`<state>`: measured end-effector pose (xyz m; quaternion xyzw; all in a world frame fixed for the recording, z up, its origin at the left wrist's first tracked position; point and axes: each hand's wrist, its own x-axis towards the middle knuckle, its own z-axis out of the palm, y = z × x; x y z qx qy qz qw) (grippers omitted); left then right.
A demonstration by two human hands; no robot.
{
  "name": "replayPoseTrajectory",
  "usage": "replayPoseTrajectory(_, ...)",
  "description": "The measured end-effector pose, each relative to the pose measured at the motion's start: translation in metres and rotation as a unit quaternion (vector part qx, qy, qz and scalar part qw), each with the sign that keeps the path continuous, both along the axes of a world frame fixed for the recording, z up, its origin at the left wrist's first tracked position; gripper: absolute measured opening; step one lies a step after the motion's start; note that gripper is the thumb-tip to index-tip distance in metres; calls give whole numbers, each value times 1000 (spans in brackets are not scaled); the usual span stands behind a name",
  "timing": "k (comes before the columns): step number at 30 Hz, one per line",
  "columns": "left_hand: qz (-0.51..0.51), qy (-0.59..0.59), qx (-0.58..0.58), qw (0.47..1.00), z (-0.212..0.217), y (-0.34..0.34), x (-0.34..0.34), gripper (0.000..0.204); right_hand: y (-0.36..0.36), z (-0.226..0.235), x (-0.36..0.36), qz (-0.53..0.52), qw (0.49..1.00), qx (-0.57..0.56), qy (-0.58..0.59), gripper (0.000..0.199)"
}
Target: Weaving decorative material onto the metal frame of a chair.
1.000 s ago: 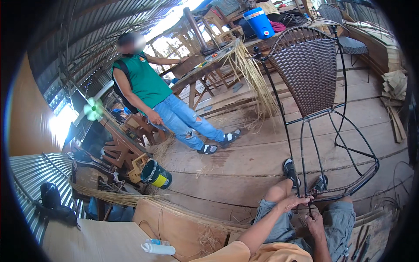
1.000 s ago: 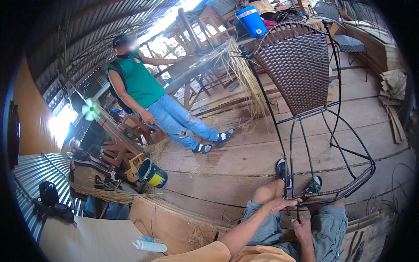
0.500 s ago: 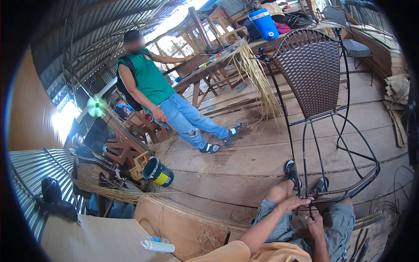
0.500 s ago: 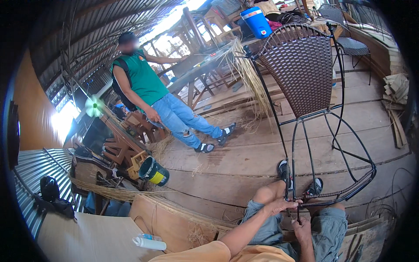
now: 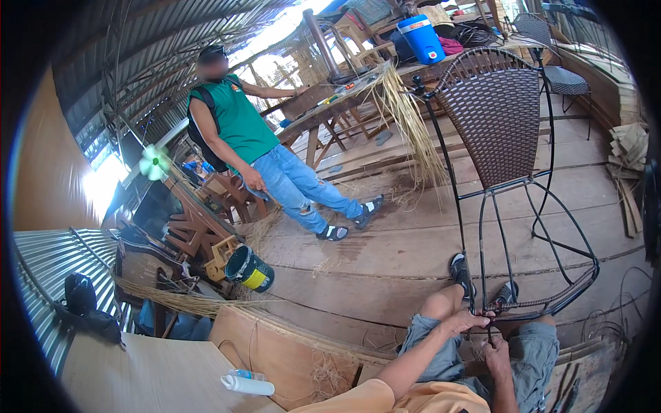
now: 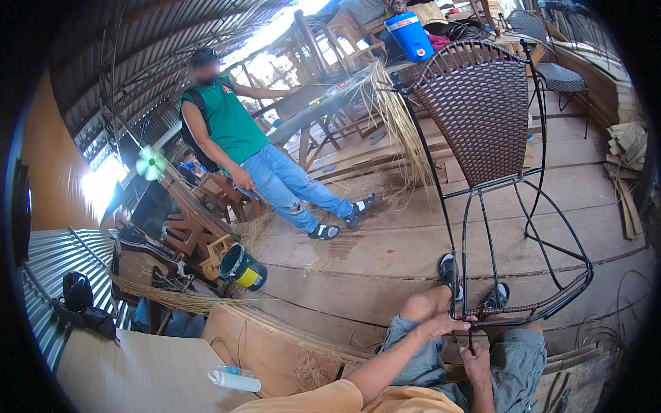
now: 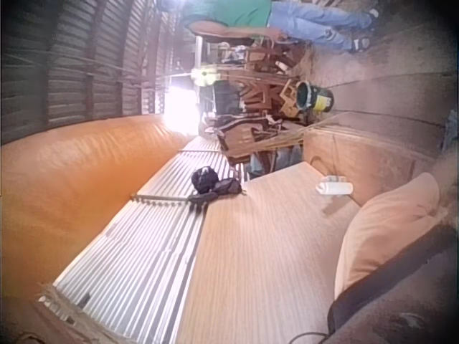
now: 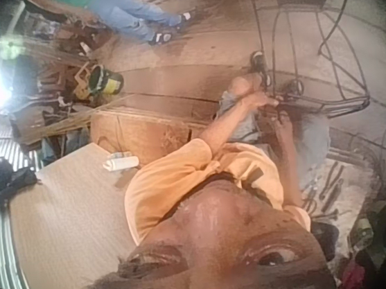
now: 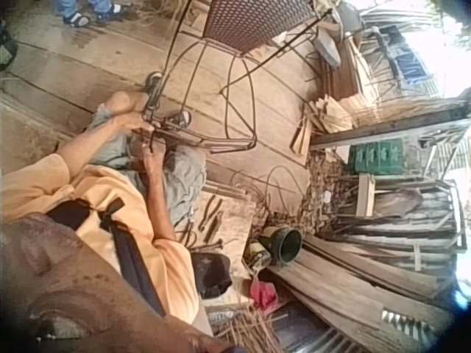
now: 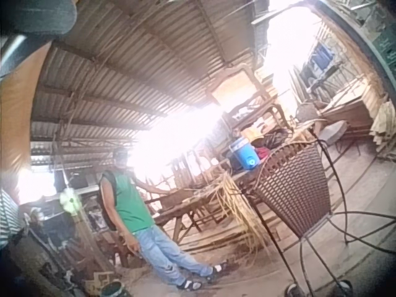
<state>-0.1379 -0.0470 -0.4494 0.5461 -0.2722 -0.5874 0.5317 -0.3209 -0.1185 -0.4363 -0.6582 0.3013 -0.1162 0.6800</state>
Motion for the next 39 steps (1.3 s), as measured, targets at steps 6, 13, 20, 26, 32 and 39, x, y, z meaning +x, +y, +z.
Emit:
replayPoseTrajectory(6, -3, -2, 0, 1000, 12, -1, -4, 38, -1, -10, -1, -7, 1000, -5, 4, 13)
replayPoseTrajectory(13, 4, -21, -14, 1000, -5, 0, -1, 38, 1, -11, 0, 0, 1000, 3, 11, 12)
replayPoseTrajectory(20, 13, -18, 12, 1000, 15, 0, -6, 37, 0, -3, -1, -13, 1000, -8, 10, 11)
replayPoseTrajectory(26, 12, 15, -5, 1000, 3, 2, -2, 38, 3, 9, 1, -13, 1000, 10, 3, 10)
replayPoseTrajectory(32, 10, 5, -7, 1000, 4, 1, -3, 39, 3, 10, 1, -16, 1000, 0, -21, 11)
replayPoseTrajectory(39, 19, -29, 10, 999, 10, 0, -8, 38, 1, -8, 0, -3, 1000, -29, -3, 10)
